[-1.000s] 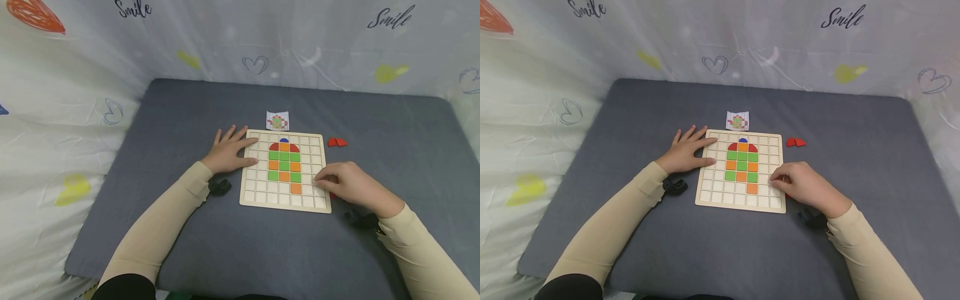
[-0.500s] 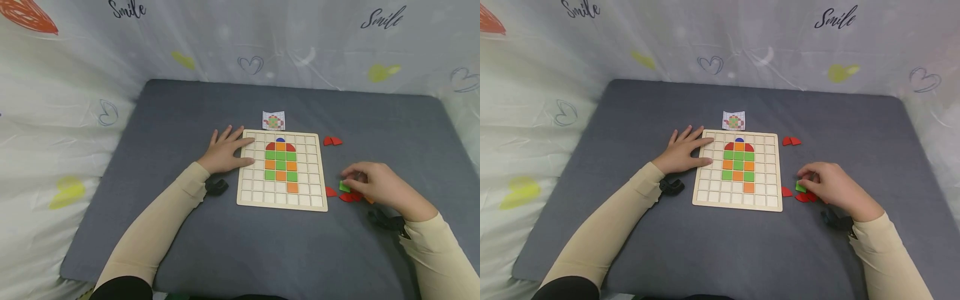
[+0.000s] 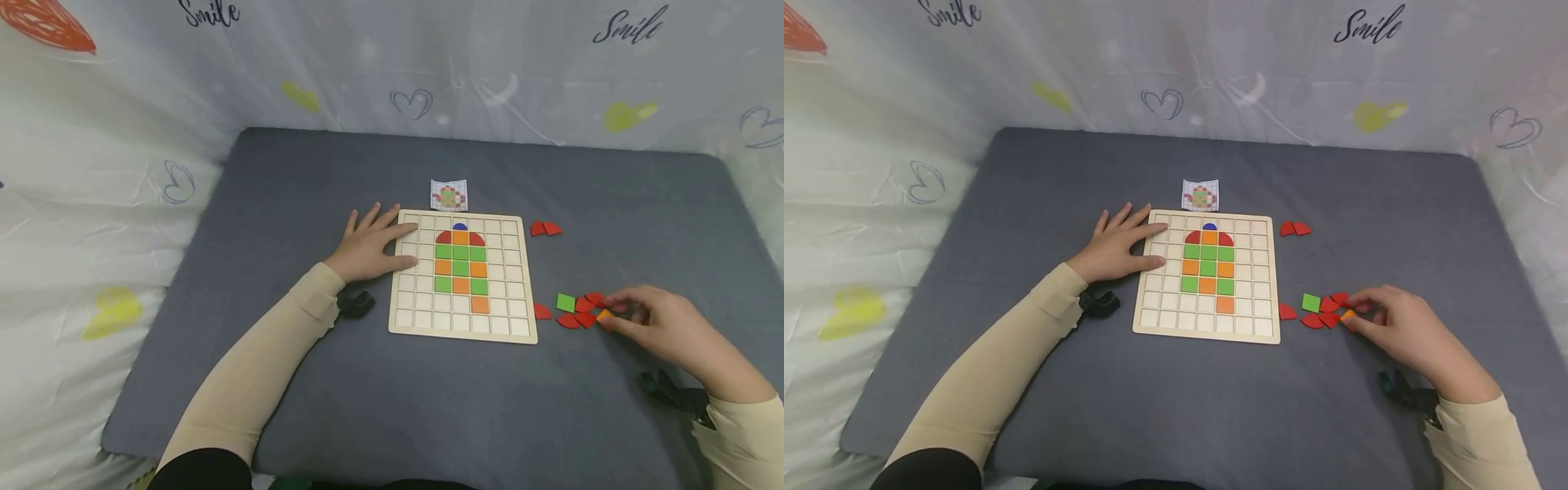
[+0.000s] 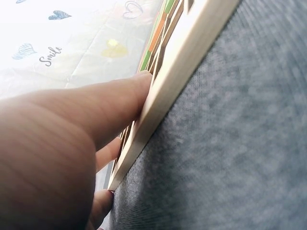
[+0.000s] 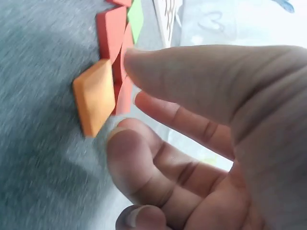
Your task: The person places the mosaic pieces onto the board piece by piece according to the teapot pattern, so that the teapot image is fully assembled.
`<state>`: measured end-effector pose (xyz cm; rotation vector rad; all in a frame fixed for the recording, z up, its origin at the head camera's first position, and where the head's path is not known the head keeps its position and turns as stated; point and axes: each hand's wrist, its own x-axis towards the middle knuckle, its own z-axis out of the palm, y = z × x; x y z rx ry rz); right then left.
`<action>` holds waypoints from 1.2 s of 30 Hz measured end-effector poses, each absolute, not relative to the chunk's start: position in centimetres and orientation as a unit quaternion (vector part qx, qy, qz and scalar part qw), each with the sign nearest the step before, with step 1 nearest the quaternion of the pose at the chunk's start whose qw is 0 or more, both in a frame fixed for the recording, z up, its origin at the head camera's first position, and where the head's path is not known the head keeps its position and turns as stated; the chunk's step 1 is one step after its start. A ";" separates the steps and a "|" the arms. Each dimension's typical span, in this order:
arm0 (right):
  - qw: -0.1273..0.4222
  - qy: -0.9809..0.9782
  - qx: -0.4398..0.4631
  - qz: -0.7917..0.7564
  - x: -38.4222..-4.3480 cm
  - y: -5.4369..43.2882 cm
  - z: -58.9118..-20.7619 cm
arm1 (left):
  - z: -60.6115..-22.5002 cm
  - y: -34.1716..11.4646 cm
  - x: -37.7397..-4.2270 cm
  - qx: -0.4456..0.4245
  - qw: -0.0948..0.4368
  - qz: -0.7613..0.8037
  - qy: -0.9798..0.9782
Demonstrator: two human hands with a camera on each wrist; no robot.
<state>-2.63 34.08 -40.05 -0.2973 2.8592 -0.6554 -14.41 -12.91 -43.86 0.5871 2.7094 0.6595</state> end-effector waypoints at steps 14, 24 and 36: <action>0.117 0.970 -0.091 -0.192 -2.2 34.6 -40.6 | -43.9 -13.0 -14.6 0.209 0.148 0.227 0.940; 0.061 0.971 -0.108 -0.203 -2.9 33.0 -40.3 | -43.6 -13.0 -14.5 0.211 0.150 0.229 0.938; 0.066 0.968 -0.167 -0.176 -4.7 30.4 -39.7 | -43.7 -13.0 -14.5 0.206 0.150 0.229 0.939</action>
